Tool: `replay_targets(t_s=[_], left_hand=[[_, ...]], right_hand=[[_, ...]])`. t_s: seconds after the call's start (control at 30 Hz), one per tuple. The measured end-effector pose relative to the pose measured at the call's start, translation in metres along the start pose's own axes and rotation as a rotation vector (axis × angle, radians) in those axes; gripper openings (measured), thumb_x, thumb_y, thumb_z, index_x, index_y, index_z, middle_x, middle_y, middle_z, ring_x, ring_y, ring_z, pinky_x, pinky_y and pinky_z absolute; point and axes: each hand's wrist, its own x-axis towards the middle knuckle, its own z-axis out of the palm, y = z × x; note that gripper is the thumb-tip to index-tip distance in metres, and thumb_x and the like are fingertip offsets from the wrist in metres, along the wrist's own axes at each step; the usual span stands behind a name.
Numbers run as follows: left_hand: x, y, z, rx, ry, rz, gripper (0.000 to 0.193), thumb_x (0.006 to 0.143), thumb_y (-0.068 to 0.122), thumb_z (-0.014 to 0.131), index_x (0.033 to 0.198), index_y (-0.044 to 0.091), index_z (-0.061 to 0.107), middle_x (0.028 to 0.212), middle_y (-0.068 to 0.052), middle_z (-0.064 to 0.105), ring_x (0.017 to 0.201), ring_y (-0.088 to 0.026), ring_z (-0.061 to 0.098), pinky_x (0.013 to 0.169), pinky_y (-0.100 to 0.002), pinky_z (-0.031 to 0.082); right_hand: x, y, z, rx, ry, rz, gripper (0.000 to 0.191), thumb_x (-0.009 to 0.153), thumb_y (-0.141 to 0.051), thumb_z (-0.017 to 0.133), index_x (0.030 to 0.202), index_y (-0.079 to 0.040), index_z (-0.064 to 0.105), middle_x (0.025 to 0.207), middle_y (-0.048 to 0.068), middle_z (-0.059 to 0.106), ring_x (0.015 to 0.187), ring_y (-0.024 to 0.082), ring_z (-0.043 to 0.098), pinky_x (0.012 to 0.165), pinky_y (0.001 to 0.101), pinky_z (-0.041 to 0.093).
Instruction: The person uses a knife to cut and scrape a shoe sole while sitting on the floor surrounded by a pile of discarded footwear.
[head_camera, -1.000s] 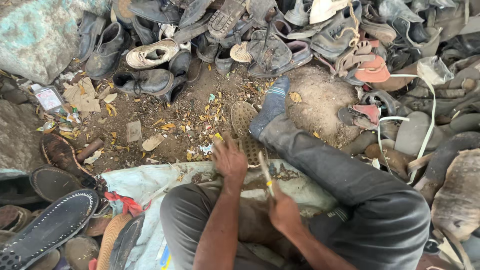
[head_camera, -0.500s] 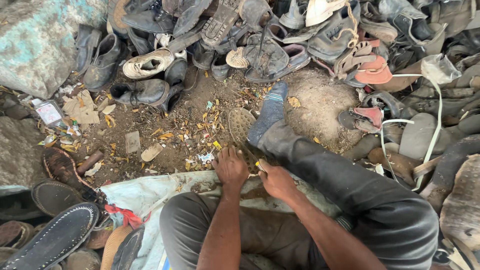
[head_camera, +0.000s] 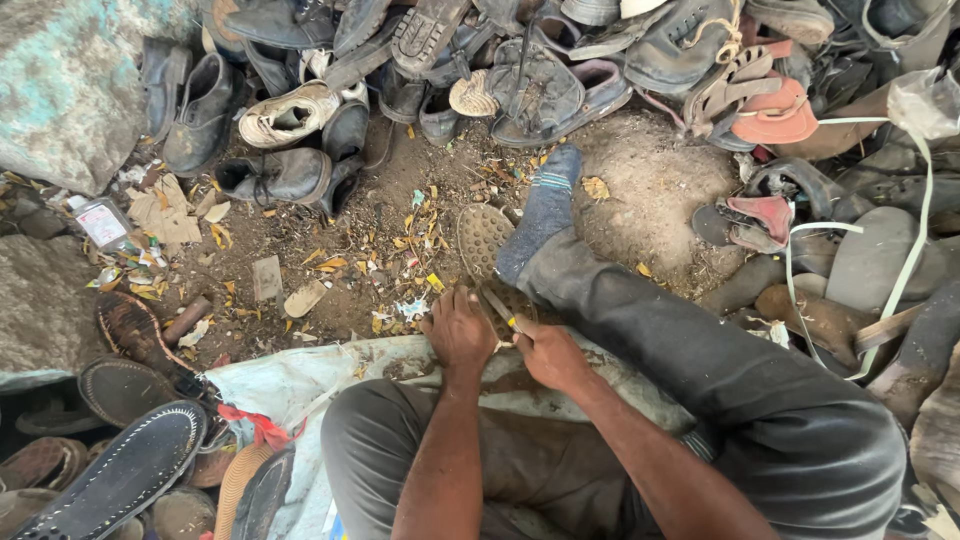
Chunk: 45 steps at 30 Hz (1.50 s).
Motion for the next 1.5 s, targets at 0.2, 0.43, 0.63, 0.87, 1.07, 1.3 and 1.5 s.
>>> replay_targets(t_s=[0.2, 0.43, 0.63, 0.87, 1.07, 1.3, 1.5], left_hand=[[0.003, -0.004, 0.004, -0.008, 0.012, 0.019, 0.043, 0.099, 0.028, 0.050, 0.134, 0.004, 0.061, 0.133, -0.015, 0.063, 0.126, -0.030, 0.056, 0.104, -0.060, 0.034], [-0.002, -0.005, 0.006, -0.025, 0.068, 0.021, 0.040, 0.101, 0.027, 0.051, 0.130, 0.003, 0.065, 0.130, -0.015, 0.065, 0.123, -0.032, 0.057, 0.104, -0.059, 0.035], [-0.003, -0.008, 0.004, -0.033, 0.085, 0.025, 0.041, 0.097, 0.026, 0.052, 0.128, 0.004, 0.066, 0.127, -0.013, 0.066, 0.122, -0.031, 0.058, 0.102, -0.057, 0.037], [-0.009, -0.004, -0.006, 0.075, 0.056, 0.041, 0.038, 0.103, 0.032, 0.046, 0.124, 0.006, 0.065, 0.114, -0.013, 0.064, 0.109, -0.030, 0.058, 0.098, -0.052, 0.039], [0.002, -0.010, -0.006, 0.131, -0.185, -0.005, 0.042, 0.107, 0.036, 0.041, 0.125, 0.004, 0.061, 0.103, -0.015, 0.065, 0.097, -0.029, 0.060, 0.094, -0.049, 0.042], [-0.005, -0.027, 0.008, 0.214, -0.003, 0.204, 0.050, 0.104, 0.043, 0.043, 0.116, 0.000, 0.065, 0.101, -0.018, 0.073, 0.056, -0.026, 0.068, 0.050, -0.043, 0.052], [-0.026, -0.009, -0.006, 0.189, -0.369, -0.102, 0.059, 0.108, 0.046, 0.035, 0.126, -0.004, 0.059, 0.080, -0.019, 0.077, 0.070, -0.034, 0.074, 0.064, -0.050, 0.057]], right_hand=[[-0.013, -0.009, -0.011, -0.057, -0.080, 0.071, 0.038, 0.098, -0.022, 0.061, 0.135, -0.011, 0.062, 0.089, 0.027, 0.070, 0.082, 0.046, 0.069, 0.072, 0.0518, 0.052], [-0.008, -0.011, 0.000, -0.075, -0.035, 0.071, 0.042, 0.096, -0.020, 0.063, 0.136, -0.010, 0.061, 0.092, 0.029, 0.070, 0.088, 0.048, 0.068, 0.075, 0.0540, 0.052], [-0.015, 0.001, -0.029, -0.172, -0.207, -0.099, 0.039, 0.095, -0.019, 0.064, 0.133, -0.011, 0.063, 0.097, 0.026, 0.071, 0.093, 0.047, 0.068, 0.078, 0.0544, 0.052], [-0.026, -0.022, -0.076, -0.389, -0.439, -0.027, 0.040, 0.097, -0.025, 0.058, 0.135, -0.014, 0.059, 0.102, 0.022, 0.074, 0.097, 0.044, 0.070, 0.082, 0.0541, 0.054], [-0.045, -0.023, -0.092, -0.506, -0.481, -0.010, 0.048, 0.096, -0.027, 0.058, 0.144, -0.021, 0.052, 0.100, 0.022, 0.072, 0.098, 0.042, 0.067, 0.082, 0.0562, 0.052], [-0.060, -0.021, -0.092, -0.501, -0.278, 0.015, 0.049, 0.095, -0.028, 0.058, 0.143, -0.022, 0.053, 0.098, 0.017, 0.074, 0.094, 0.040, 0.069, 0.078, 0.0563, 0.052], [-0.033, -0.029, -0.081, -0.468, -0.219, -0.093, 0.051, 0.096, -0.027, 0.056, 0.146, -0.020, 0.052, 0.093, 0.019, 0.073, 0.086, 0.042, 0.069, 0.072, 0.0560, 0.052]])
